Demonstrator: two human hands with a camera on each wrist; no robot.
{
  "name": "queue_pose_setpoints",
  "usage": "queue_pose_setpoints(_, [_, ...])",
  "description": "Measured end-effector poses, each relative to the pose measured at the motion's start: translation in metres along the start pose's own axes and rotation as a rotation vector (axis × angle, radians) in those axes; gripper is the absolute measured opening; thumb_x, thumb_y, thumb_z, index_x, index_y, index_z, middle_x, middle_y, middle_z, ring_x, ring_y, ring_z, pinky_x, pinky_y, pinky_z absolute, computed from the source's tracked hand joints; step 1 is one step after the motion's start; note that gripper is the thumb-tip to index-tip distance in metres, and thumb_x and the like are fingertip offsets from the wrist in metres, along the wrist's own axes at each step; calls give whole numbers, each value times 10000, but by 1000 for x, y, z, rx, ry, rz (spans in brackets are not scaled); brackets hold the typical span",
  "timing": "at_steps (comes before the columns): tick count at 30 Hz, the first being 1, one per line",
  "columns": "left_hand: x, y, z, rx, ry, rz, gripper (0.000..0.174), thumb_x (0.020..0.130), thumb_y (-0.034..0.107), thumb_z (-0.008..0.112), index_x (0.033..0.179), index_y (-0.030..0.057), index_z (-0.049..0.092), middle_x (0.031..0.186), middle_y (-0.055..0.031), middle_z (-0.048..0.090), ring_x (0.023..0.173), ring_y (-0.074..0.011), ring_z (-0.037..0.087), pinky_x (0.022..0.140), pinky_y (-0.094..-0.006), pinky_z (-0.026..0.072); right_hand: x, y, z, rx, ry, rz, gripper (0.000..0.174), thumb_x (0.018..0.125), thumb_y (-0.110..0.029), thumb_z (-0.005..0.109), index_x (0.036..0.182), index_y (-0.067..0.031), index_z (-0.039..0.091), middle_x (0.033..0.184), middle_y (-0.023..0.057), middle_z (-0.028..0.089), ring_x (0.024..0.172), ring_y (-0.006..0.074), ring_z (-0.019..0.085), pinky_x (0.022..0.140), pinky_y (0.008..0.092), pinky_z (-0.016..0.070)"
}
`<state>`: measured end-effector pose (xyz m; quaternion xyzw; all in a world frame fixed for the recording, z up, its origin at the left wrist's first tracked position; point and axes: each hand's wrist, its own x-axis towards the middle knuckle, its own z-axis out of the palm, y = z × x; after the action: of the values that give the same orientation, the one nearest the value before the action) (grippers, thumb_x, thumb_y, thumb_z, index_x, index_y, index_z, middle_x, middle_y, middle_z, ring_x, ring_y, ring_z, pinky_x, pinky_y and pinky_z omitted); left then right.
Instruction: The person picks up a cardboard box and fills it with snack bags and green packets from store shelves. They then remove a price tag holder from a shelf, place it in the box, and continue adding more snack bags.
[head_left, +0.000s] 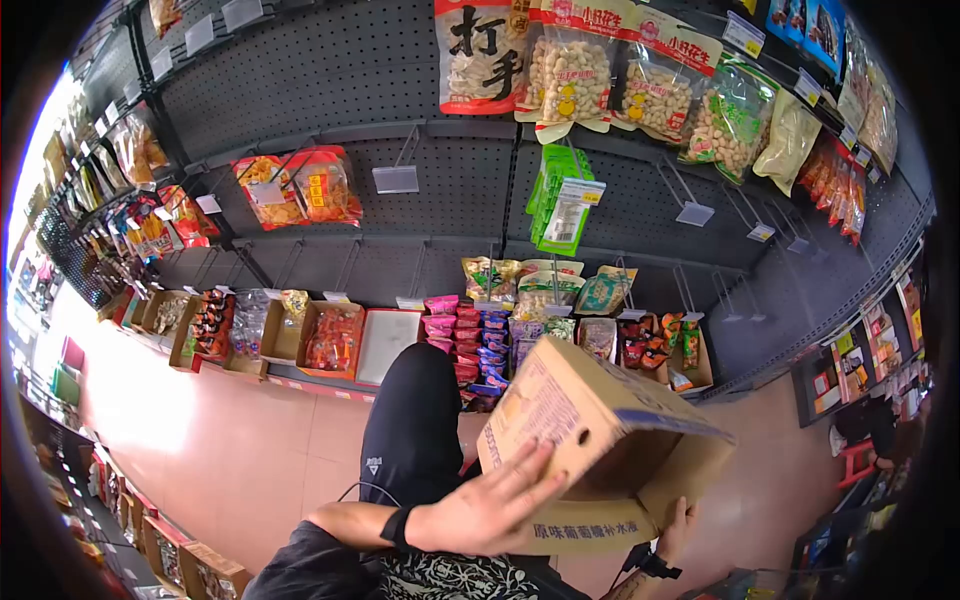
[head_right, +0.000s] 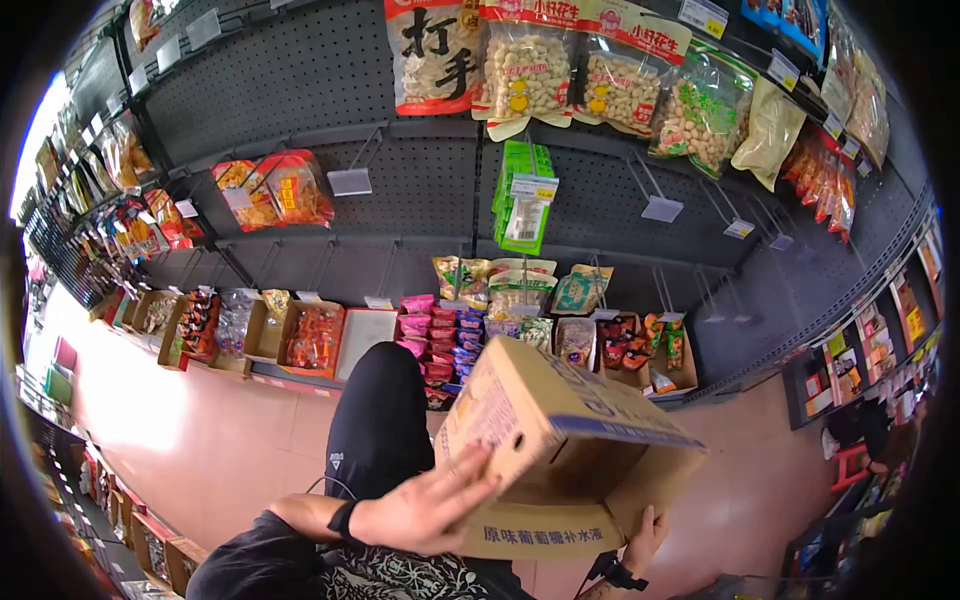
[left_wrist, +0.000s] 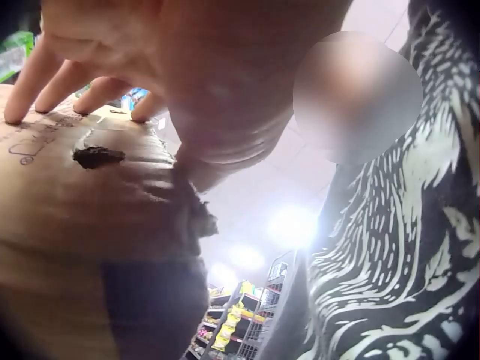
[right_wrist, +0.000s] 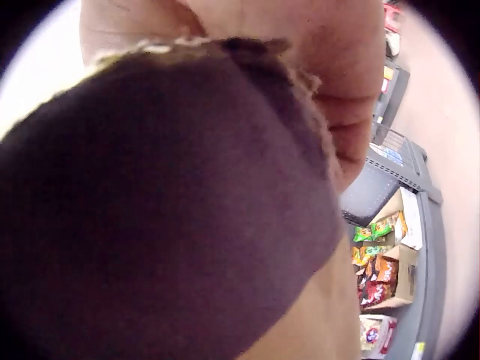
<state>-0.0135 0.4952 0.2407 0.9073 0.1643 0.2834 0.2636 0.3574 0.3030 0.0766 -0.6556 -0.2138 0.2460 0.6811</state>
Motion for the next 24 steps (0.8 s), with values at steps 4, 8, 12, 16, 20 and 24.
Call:
queue_pose_setpoints(4, [2,-60,-43,-166,152,-205,784,751,32,617,1465,-2,294,1476,-274,334,1383,-386,350,1091,-421,369,20,-57,75,-20,-48,-64,487,925,-117,559,1368,42,437,1299,158,541,1158,240,550,977,353,442])
queue_pose_setpoints(8, [11,-124,-83,-467,412,-495,726,809,-15,494,1491,-6,245,1446,-211,414,1342,-253,414,1074,-351,363,51,-102,178,90,-322,-140,546,845,-48,598,1361,63,459,1323,137,550,1206,215,524,1041,332,385])
queue_pose_setpoints(12, [-4,-185,-95,-427,542,-491,691,813,5,432,1479,-33,253,1360,-230,516,1313,-295,467,1072,-358,363,79,-90,237,-57,-433,-168,539,826,-3,576,1356,29,486,1261,103,596,1139,180,562,993,297,416])
queue_pose_setpoints(16, [-18,-189,-96,-367,524,-527,666,795,-4,444,1446,-51,310,1303,-269,553,1282,-334,505,1086,-376,351,68,-97,241,-92,-428,-20,537,821,41,556,1354,24,490,1224,93,617,1086,164,594,951,282,443])
queue_pose_setpoints(20, [-7,-160,-110,-267,396,-644,678,809,-19,460,1462,-45,279,1346,-266,508,1258,-325,526,887,-329,521,57,-97,231,-120,-369,-117,526,845,46,548,1365,26,474,1222,107,619,1106,168,593,952,290,445])
queue_pose_setpoints(24, [-9,-175,-105,-446,424,-550,703,810,-7,503,1473,-26,271,1427,-243,425,1280,-343,496,963,-378,484,62,-95,225,-179,-444,-51,649,852,-12,641,1441,5,369,1358,143,523,1238,226,515,1029,343,405])
